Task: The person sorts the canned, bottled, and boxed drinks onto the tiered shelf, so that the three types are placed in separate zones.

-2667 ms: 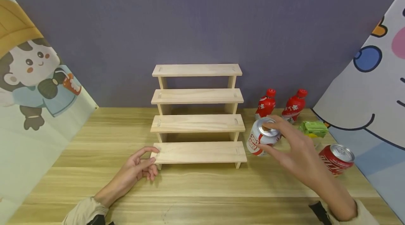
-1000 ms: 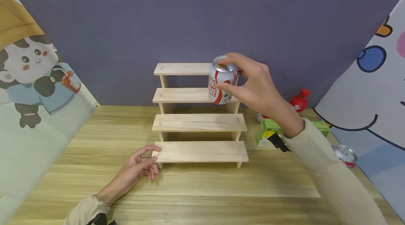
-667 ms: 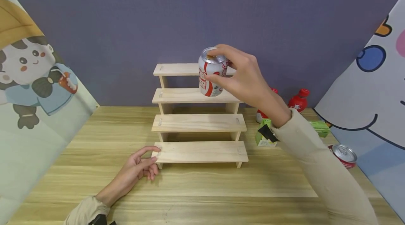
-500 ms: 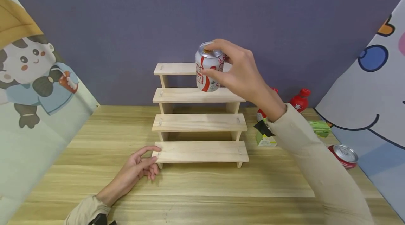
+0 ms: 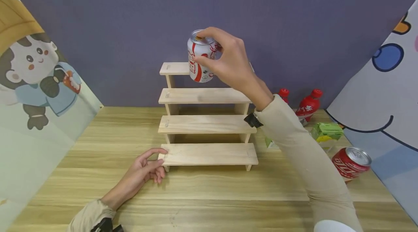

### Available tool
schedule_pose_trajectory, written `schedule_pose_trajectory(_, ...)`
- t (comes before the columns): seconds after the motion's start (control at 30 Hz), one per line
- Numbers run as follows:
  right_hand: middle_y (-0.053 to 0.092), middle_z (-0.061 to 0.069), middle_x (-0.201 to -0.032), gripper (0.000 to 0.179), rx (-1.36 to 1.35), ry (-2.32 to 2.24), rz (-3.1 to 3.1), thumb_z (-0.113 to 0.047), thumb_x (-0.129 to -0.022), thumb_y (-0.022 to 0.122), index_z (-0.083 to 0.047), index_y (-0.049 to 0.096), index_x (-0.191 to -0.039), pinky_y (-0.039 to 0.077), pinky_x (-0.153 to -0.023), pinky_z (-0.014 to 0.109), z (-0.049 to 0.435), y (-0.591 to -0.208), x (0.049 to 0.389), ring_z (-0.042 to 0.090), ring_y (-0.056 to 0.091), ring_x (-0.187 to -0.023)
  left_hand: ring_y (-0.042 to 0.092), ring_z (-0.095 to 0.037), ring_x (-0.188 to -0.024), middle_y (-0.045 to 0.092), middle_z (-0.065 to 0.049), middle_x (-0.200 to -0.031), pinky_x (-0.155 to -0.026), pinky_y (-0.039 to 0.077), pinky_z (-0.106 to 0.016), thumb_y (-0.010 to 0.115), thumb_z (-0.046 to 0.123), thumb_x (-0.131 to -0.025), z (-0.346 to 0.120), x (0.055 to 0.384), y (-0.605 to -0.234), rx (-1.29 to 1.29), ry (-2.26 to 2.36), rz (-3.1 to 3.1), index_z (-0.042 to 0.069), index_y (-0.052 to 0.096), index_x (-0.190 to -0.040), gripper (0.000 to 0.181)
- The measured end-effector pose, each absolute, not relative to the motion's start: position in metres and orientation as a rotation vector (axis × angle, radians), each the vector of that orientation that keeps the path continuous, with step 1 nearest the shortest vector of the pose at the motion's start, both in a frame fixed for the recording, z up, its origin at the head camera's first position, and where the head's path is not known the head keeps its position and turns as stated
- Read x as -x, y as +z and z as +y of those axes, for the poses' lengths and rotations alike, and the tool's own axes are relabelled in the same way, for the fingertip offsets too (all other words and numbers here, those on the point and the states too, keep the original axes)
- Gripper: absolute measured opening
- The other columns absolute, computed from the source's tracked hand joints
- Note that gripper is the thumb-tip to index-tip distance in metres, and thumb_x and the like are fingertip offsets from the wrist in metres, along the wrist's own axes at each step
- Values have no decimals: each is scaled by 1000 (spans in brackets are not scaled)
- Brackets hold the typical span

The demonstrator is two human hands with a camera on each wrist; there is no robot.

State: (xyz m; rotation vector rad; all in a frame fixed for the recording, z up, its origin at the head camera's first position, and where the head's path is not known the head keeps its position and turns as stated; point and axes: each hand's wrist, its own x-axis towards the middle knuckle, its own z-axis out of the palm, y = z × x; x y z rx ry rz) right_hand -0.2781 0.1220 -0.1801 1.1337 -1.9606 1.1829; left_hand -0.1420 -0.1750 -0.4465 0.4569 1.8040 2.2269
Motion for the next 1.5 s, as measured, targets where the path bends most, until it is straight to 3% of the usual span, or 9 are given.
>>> schedule_pose_trajectory(0.33, 68, 8, -121, 44, -1067, 1199, -1977, -7, -82, 82, 0, 65, -123, 54, -76, 23, 93, -174, 281, 13, 65, -88, 66, -15, -62, 72, -7, -77, -58, 57, -26, 53, 10, -103, -176, 139, -447, -446, 2203, 1813, -3, 43, -140, 40)
schedule_pose_trajectory(0.73, 67, -3, -122, 43, -961, 1137, -2070, -25, -85, 81, -13, 68, -125, 51, -75, 20, 79, -184, 315, 3, 58, -85, 66, -15, -62, 72, -7, -78, -57, 58, -26, 54, 11, -103, -166, 144, -451, -423, 2195, 1816, -1, 44, -140, 40)
schedule_pose_trajectory(1.1, 65, -1, -124, 45, -918, 1174, -2168, -25, -86, 80, -13, 67, -128, 55, -73, 22, 65, -183, 339, 5, 63, -90, 66, -15, -62, 72, -8, -77, -58, 58, -27, 55, 13, -103, -165, 146, -450, -434, 2179, 1850, -1, 45, -140, 41)
schedule_pose_trajectory(1.5, 63, -3, -129, 49, -770, 1189, -2170, -32, -87, 79, -17, 64, -132, 51, -82, 21, 58, -198, 357, 6, 58, -106, 66, -15, -62, 72, -8, -77, -58, 58, -27, 54, 13, -103, -162, 149, -451, -461, 2179, 1815, -1, 45, -140, 41)
